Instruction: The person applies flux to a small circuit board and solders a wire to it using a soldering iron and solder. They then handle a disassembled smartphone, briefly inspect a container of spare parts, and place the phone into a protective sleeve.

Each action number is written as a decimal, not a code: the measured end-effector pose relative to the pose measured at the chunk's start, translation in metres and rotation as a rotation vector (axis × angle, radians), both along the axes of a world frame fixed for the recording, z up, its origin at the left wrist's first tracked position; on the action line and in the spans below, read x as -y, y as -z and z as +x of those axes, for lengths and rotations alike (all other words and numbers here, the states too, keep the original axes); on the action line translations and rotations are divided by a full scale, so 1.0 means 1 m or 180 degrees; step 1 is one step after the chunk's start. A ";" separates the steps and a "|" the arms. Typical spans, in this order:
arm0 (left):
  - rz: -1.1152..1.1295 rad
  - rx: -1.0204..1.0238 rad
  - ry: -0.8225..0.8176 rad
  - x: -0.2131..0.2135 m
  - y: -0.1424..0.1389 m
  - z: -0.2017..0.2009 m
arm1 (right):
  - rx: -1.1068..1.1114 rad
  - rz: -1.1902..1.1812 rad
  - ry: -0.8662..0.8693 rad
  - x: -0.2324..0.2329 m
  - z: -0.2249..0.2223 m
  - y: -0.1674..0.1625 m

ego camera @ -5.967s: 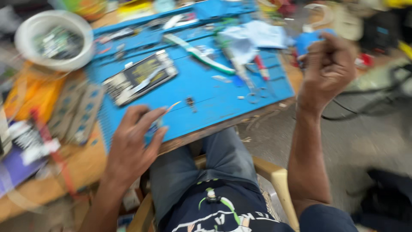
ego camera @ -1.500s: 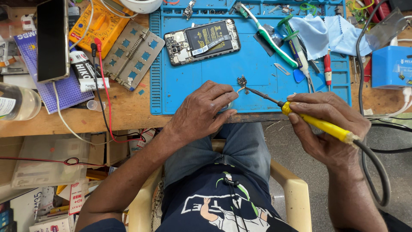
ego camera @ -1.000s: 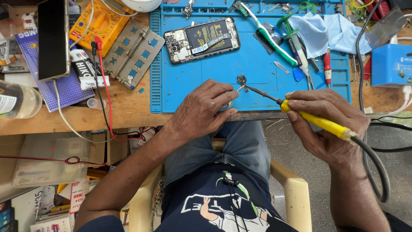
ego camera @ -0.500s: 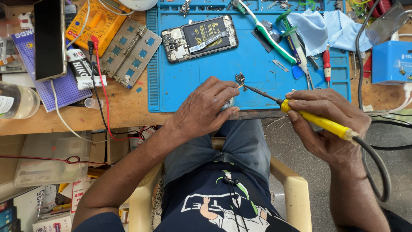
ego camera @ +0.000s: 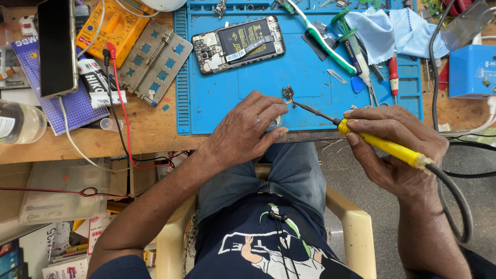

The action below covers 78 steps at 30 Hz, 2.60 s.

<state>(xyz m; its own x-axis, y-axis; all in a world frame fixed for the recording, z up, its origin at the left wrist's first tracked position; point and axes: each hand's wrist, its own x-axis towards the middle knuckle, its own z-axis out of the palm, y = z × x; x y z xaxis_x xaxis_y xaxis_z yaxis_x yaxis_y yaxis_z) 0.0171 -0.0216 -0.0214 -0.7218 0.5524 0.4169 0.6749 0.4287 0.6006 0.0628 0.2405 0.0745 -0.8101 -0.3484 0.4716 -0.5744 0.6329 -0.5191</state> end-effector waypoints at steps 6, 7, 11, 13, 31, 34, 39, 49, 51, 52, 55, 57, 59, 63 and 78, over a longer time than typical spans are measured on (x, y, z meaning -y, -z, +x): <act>0.0050 0.0055 -0.0012 0.001 0.001 0.002 | 0.0003 0.0051 0.0058 0.000 0.003 -0.001; 0.0065 0.0054 -0.0013 0.001 0.002 0.002 | -0.0001 0.0055 0.0069 0.000 0.003 -0.001; 0.0126 0.0056 -0.0003 0.002 0.002 0.001 | -0.0001 0.0053 0.0062 0.000 0.003 0.000; 0.0185 -0.0001 -0.0001 0.003 0.002 0.001 | -0.0032 0.0074 0.0061 -0.001 0.003 0.001; 0.0273 -0.0026 0.0029 -0.003 0.000 0.002 | -0.0088 -0.0135 0.0115 -0.017 0.007 0.012; 0.0236 -0.0031 0.0048 -0.003 0.000 0.002 | -0.0084 -0.0084 0.0114 -0.014 0.006 0.010; 0.0257 -0.0030 0.0026 -0.002 0.001 0.003 | -0.0056 -0.0059 0.0154 -0.013 0.007 0.009; 0.0186 0.0006 0.0010 -0.003 0.003 0.003 | -0.0045 0.0001 0.0151 -0.013 0.004 0.010; 0.0148 0.0071 0.0025 -0.001 0.003 0.003 | -0.0016 -0.0001 0.0129 -0.012 0.003 0.009; 0.0127 0.0097 0.0033 -0.001 0.002 0.003 | -0.0008 -0.0004 0.0118 -0.012 0.003 0.008; 0.0109 0.0119 0.0050 0.001 0.001 0.003 | -0.0004 0.0007 0.0038 -0.011 -0.001 0.006; 0.0123 0.0055 0.0054 0.001 0.001 0.003 | 0.0022 0.0050 0.0001 -0.011 -0.002 0.003; 0.0108 0.0061 0.0069 0.001 -0.001 0.003 | 0.0043 0.0107 -0.0005 -0.010 -0.003 0.001; 0.0068 0.0097 0.0101 0.003 -0.002 0.003 | 0.0044 0.0214 -0.0021 -0.007 -0.005 -0.003; 0.0119 0.0092 0.0093 0.005 -0.003 0.003 | 0.0144 0.0296 -0.0051 0.000 -0.005 -0.013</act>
<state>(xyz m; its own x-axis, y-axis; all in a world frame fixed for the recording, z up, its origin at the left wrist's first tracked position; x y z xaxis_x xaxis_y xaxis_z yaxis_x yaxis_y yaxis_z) 0.0200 -0.0262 -0.0184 -0.7177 0.5579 0.4168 0.6689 0.3859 0.6353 0.0580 0.2407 0.0873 -0.8238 -0.4020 0.3998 -0.5621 0.6705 -0.4841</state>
